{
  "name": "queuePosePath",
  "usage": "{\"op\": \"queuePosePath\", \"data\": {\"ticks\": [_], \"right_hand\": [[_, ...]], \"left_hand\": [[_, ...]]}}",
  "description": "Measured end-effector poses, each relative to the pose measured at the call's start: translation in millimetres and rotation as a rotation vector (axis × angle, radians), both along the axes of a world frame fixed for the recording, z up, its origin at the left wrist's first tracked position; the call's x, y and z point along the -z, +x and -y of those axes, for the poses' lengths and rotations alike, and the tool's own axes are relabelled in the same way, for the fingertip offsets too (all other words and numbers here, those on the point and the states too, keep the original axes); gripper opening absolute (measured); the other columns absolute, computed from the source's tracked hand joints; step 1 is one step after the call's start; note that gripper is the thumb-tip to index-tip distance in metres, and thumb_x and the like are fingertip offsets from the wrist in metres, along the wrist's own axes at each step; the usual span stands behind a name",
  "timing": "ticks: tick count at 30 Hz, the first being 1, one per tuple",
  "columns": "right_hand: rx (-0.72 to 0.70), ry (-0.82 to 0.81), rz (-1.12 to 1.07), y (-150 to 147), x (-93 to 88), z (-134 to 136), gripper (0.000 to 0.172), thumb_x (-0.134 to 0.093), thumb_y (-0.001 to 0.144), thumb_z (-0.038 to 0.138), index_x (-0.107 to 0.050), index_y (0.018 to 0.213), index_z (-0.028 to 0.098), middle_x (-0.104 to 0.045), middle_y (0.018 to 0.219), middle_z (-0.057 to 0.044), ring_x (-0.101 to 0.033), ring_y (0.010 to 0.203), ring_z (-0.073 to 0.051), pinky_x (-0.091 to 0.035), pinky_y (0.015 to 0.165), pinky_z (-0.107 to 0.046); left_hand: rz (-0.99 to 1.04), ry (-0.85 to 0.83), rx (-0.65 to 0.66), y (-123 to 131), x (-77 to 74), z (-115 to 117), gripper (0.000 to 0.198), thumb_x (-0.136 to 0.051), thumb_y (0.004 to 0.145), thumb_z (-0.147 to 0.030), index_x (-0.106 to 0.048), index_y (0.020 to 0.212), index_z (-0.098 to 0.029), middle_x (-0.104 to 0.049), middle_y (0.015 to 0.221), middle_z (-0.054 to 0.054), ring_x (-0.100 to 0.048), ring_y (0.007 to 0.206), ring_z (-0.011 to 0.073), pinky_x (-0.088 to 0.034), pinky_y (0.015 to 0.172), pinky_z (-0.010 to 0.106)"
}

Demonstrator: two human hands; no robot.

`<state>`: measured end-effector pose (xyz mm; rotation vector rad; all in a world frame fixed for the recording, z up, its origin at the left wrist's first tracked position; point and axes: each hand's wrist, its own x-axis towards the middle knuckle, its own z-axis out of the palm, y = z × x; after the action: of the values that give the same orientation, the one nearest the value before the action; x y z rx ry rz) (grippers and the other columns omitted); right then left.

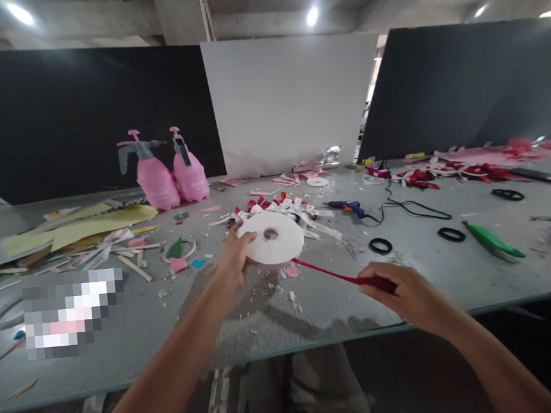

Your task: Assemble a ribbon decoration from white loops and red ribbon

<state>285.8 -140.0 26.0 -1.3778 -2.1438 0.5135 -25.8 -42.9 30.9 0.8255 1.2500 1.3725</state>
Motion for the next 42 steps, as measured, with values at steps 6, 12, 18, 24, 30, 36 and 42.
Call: {"op": "queuePosePath", "data": {"ticks": [6, 12, 18, 24, 30, 36, 42], "right_hand": [[-0.085, 0.131, -0.006, -9, 5.4, 20, 0.023, -0.053, 0.092, 0.036, -0.065, 0.081, 0.020, -0.061, 0.070, -0.002, -0.054, 0.060, -0.013, -0.042, 0.057, -0.024], [-0.122, 0.221, -0.044, -36, 4.5, 11, 0.024, -0.050, 0.094, 0.034, -0.067, 0.086, 0.021, -0.062, 0.075, -0.004, -0.056, 0.062, -0.014, -0.044, 0.059, -0.024], [-0.272, 0.159, -0.083, -57, 0.0, 38, 0.021, -0.051, 0.094, 0.032, -0.063, 0.081, 0.020, -0.060, 0.071, -0.002, -0.055, 0.060, -0.012, -0.042, 0.057, -0.023], [-0.454, 0.214, -0.041, -79, -8.1, 77, 0.021, -0.052, 0.094, 0.030, -0.065, 0.080, 0.020, -0.056, 0.065, 0.000, -0.051, 0.055, -0.010, -0.034, 0.051, -0.023], [-0.484, 0.366, 0.005, -82, -15.0, 89, 0.020, -0.052, 0.094, 0.026, -0.066, 0.079, 0.022, -0.057, 0.062, 0.001, -0.051, 0.054, -0.011, -0.034, 0.051, -0.024], [-0.322, 0.389, 0.019, -40, -8.0, 80, 0.014, -0.055, 0.091, 0.026, -0.069, 0.088, 0.026, -0.060, 0.063, 0.000, -0.055, 0.052, -0.012, -0.040, 0.048, -0.023], [-0.101, 0.411, -0.001, 2, 6.5, 63, 0.017, -0.056, 0.090, 0.030, -0.070, 0.099, 0.032, -0.070, 0.080, -0.004, -0.066, 0.065, -0.018, -0.051, 0.054, -0.027]], "left_hand": [[-0.242, 0.118, -0.180, -52, -6.0, 68, 0.055, -0.071, 0.070, -0.027, -0.060, 0.123, -0.032, -0.061, 0.128, 0.002, -0.065, 0.082, 0.0142, -0.047, 0.055, 0.016], [-0.069, -0.014, -0.211, -89, -9.9, 96, 0.058, -0.074, 0.064, -0.017, -0.061, 0.120, -0.027, -0.070, 0.100, 0.002, -0.061, 0.058, 0.0108, -0.048, 0.043, 0.018], [0.284, 0.049, -0.365, -89, -12.1, 102, 0.040, -0.064, 0.067, -0.005, -0.064, 0.105, -0.019, -0.067, 0.076, -0.001, -0.059, 0.052, 0.0072, -0.047, 0.042, 0.013], [0.488, 0.076, -0.378, -93, -1.7, 116, 0.040, -0.059, 0.068, -0.002, -0.060, 0.105, -0.019, -0.069, 0.080, -0.001, -0.064, 0.058, 0.0094, -0.047, 0.043, 0.013], [0.571, -0.024, -0.441, -109, 0.5, 118, 0.030, -0.064, 0.072, -0.014, -0.058, 0.101, -0.019, -0.066, 0.071, -0.001, -0.060, 0.050, 0.0104, -0.039, 0.034, 0.014], [0.455, 0.064, -0.404, -122, -1.2, 120, 0.033, -0.065, 0.075, -0.019, -0.062, 0.108, -0.019, -0.070, 0.081, 0.003, -0.066, 0.062, 0.0155, -0.054, 0.048, 0.022], [0.284, -0.007, -0.367, -132, 0.4, 115, 0.029, -0.065, 0.073, -0.017, -0.065, 0.102, -0.014, -0.071, 0.080, 0.005, -0.065, 0.061, 0.0155, -0.053, 0.050, 0.023]]}}
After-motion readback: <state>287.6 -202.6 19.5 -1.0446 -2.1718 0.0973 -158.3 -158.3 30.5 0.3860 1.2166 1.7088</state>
